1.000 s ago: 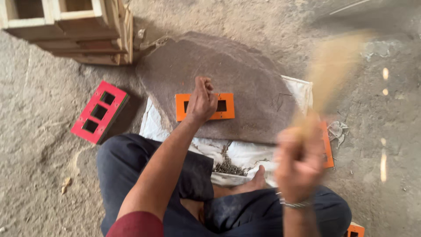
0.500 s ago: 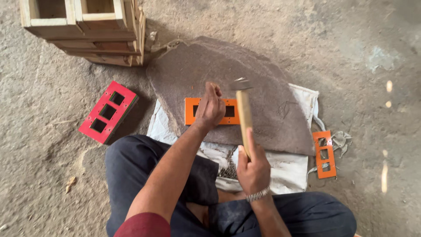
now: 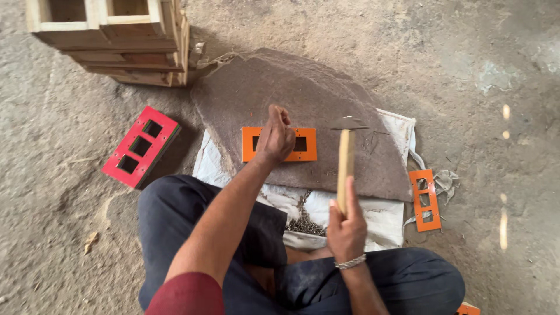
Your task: The person sits on the floor and uses a hammer to drive nails into orange and red plastic molds placed on a large stone. They repeatedly pick up nails, position the molds, and hammer them together.
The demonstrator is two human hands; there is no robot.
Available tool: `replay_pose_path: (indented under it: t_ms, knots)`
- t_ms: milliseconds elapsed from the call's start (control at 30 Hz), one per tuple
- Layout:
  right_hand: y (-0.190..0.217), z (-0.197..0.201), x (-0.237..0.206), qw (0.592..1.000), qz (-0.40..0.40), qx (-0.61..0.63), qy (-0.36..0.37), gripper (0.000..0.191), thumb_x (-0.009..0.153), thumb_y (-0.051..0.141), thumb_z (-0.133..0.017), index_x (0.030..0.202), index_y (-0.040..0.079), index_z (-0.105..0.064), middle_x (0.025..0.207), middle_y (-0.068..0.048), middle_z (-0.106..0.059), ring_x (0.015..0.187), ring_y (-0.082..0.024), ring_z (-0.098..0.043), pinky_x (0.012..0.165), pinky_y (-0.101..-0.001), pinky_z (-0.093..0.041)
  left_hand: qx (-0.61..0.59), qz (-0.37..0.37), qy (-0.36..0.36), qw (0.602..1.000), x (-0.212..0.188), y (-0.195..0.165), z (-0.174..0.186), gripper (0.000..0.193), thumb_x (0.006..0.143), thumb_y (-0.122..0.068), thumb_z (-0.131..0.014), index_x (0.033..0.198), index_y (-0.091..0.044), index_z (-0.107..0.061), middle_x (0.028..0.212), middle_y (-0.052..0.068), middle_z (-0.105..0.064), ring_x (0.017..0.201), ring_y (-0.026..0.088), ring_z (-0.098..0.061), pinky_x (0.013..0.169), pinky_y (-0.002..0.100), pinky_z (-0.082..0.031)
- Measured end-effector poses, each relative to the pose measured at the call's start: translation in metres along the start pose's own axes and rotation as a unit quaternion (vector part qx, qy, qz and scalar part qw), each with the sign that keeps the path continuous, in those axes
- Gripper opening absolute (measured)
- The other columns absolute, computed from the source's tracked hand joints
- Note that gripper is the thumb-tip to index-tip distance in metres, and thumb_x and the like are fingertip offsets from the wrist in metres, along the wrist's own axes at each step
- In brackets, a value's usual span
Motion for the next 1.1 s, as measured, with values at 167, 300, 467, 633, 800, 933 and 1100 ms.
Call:
replay_pose_path:
  t_ms: [167,300,467,633,800,933,1100]
  knots:
    - [-0.023,0.008,-0.012,0.974,-0.110,0.190,0.057,0.074,0.095,0.017,-0.065,0.161,0.022,-0.033,0.074,-0.005,-0.061,0.050,-0.009,-0.052,0.037,-0.0253,-0.045,-0.001,-0.051,0.017,0.999,-0.005,-0.035,0.050,0.046,0.091,-0.011,-0.071,0.130,-0.009,-0.047,0.116,0.012,-0.064,0.102,0.026,-0.065,0.091,0.040,-0.060]
    - [-0.052,-0.009,-0.018,0.870,-0.298,0.388,0.067,0.077,0.092,0.011,-0.063,0.161,0.025,-0.030,0.071,-0.005,-0.057,0.048,-0.011,-0.050,0.037,-0.0273,-0.044,0.273,-0.146,0.155,0.938,-0.035,-0.046,0.085,0.113,0.060,-0.037,-0.094,0.144,0.002,-0.030,0.139,0.030,-0.049,0.133,0.051,-0.048,0.109,0.056,-0.040]
    - [-0.061,-0.017,-0.013,0.773,-0.343,0.530,0.067,0.078,0.094,0.012,-0.059,0.163,0.031,-0.027,0.075,-0.004,-0.055,0.052,-0.009,-0.049,0.040,-0.0260,-0.043,0.275,-0.020,0.215,0.937,-0.046,-0.034,0.089,0.106,0.061,-0.015,-0.084,0.150,-0.006,-0.028,0.133,0.027,-0.057,0.126,0.044,-0.055,0.105,0.046,-0.047]
    - [-0.061,-0.016,-0.009,0.767,-0.333,0.543,0.071,0.079,0.095,0.013,-0.059,0.164,0.031,-0.025,0.076,-0.004,-0.054,0.054,-0.010,-0.049,0.043,-0.0263,-0.043,0.271,0.034,0.218,0.937,-0.044,-0.041,0.086,0.106,0.060,-0.013,-0.084,0.150,-0.012,-0.027,0.124,0.025,-0.064,0.121,0.043,-0.059,0.102,0.046,-0.050]
    - [-0.068,-0.015,-0.010,0.762,-0.303,0.566,0.084,0.078,0.097,0.013,-0.059,0.164,0.028,-0.022,0.076,-0.006,-0.055,0.052,-0.012,-0.048,0.041,-0.0297,-0.043,0.323,-0.004,0.231,0.918,-0.048,-0.048,0.076,0.126,0.059,-0.020,-0.092,0.159,-0.012,-0.016,0.129,0.029,-0.058,0.120,0.047,-0.056,0.104,0.050,-0.047]
    - [-0.077,-0.018,-0.017,0.724,-0.303,0.611,0.101,0.077,0.097,0.012,-0.058,0.164,0.028,-0.025,0.080,-0.004,-0.055,0.055,-0.010,-0.049,0.044,-0.0268,-0.043,0.431,-0.166,0.100,0.882,-0.079,-0.075,0.043,0.112,0.057,-0.052,-0.089,0.147,-0.012,-0.035,0.136,0.026,-0.053,0.122,0.043,-0.055,0.098,0.055,-0.049]
    - [-0.081,-0.016,-0.020,0.721,-0.300,0.616,0.101,0.072,0.097,0.011,-0.058,0.162,0.028,-0.030,0.081,-0.005,-0.054,0.056,-0.010,-0.050,0.044,-0.0258,-0.042,0.276,0.077,0.375,0.882,-0.202,-0.029,-0.082,0.028,0.096,-0.026,-0.059,0.120,-0.017,-0.069,0.116,0.017,-0.067,0.111,0.037,-0.064,0.097,0.050,-0.052]
Point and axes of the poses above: each hand's wrist, its own x-axis towards the middle knuckle, its own z-axis out of the back of the hand, y = z × x, the point moved 8 cm from there along x, towards the middle knuckle
